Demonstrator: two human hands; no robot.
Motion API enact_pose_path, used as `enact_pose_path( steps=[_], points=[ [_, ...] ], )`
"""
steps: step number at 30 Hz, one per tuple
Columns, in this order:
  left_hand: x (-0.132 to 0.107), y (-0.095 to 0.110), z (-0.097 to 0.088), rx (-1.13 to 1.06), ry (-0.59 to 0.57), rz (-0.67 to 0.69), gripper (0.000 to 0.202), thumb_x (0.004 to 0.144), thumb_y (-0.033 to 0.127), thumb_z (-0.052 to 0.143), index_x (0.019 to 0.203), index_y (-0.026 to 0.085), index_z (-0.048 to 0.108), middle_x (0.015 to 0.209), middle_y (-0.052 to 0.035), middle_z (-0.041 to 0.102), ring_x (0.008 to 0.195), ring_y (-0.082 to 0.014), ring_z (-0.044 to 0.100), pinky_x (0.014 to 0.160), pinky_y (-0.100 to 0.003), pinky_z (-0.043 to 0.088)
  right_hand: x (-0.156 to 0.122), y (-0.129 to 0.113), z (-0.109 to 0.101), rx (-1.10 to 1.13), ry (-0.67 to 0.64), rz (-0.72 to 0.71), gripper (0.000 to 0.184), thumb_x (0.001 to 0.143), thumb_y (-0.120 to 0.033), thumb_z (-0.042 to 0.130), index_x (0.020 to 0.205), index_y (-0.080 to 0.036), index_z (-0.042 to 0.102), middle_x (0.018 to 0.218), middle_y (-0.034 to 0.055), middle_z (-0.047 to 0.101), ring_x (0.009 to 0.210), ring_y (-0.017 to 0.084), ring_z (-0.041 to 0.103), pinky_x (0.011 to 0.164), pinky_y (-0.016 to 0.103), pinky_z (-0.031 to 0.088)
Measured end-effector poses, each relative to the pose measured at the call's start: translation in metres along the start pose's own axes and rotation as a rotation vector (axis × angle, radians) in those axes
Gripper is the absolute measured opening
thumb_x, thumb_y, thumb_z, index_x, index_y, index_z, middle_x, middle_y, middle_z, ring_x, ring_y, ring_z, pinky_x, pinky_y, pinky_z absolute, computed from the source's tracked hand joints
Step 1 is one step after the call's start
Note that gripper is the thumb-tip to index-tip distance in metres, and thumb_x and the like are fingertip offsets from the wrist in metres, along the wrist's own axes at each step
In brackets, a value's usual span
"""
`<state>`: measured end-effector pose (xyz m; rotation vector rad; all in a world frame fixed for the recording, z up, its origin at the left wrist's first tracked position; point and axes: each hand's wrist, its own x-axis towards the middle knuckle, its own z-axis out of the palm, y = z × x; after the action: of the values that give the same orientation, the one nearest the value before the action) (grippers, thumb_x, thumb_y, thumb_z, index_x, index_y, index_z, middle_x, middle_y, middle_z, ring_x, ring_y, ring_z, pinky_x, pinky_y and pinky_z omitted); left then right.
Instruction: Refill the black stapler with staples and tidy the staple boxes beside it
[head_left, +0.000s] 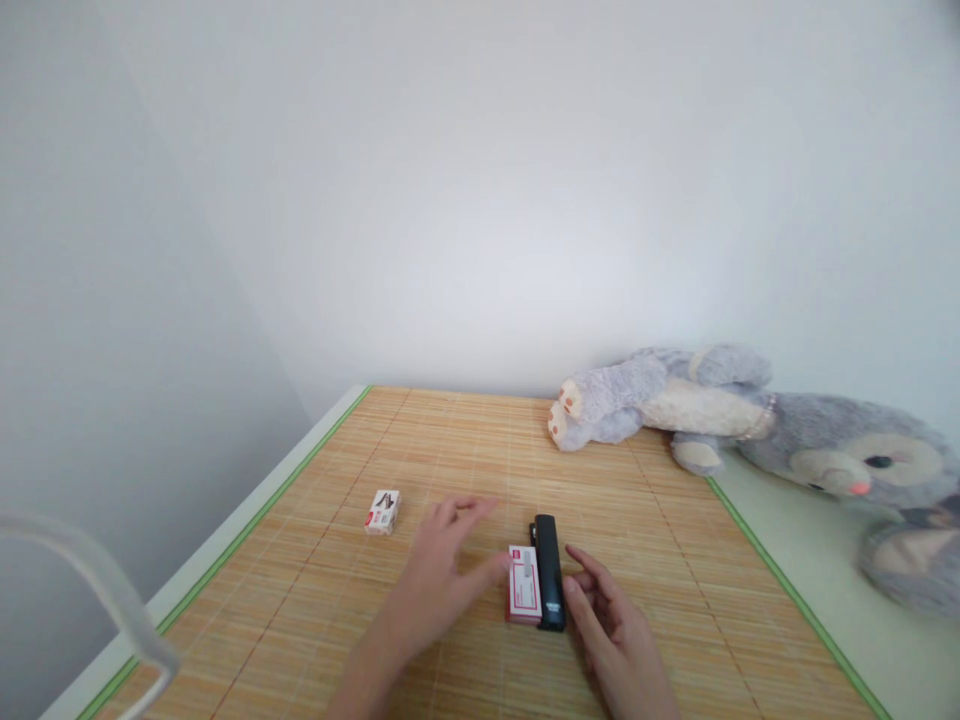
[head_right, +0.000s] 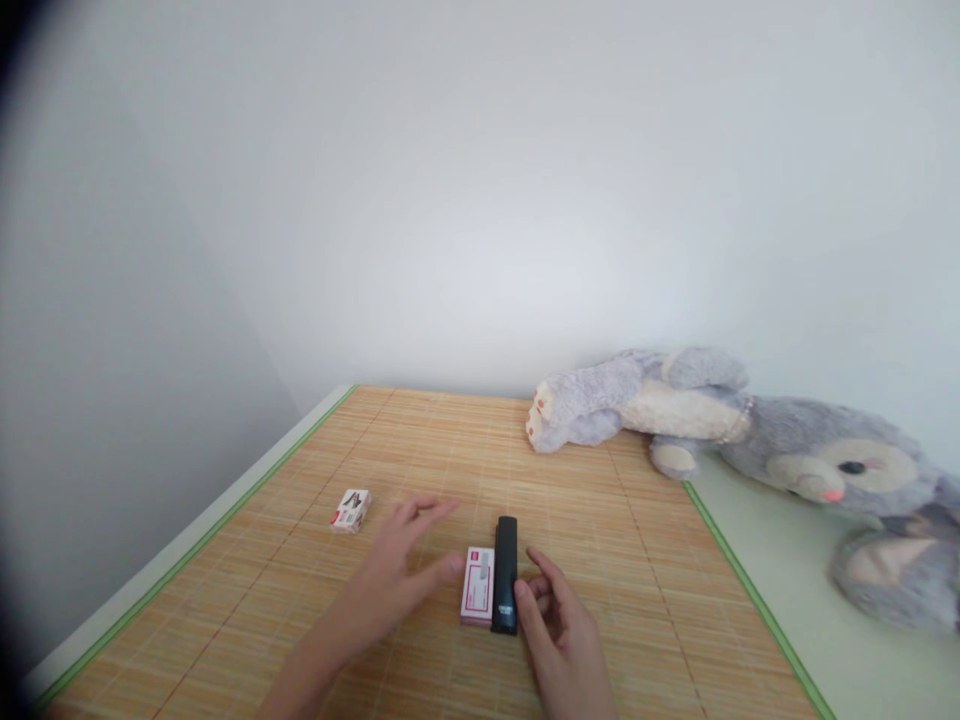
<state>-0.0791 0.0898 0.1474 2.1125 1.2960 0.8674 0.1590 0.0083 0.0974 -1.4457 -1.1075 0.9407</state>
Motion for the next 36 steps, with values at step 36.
enact_pose_path(
  steps=[36],
  points=[
    [0.010,0.009,0.083,-0.358,0.111,-0.401,0.063,0.103,0.055,0.034,0.155,0.020,0.042,0.162,-0.0114,0.042,0.151,-0.0248,0.038,0.125,-0.046,0.031,0.010,-0.032,0.012,-0.508,-0.244,-0.023,0.091,0.065,-0.024,0.079,0.150,-0.033,0.049,0.118,0.0060,0.078,0.101,0.032,0.075,0.079,0.032,0.052]
  ],
)
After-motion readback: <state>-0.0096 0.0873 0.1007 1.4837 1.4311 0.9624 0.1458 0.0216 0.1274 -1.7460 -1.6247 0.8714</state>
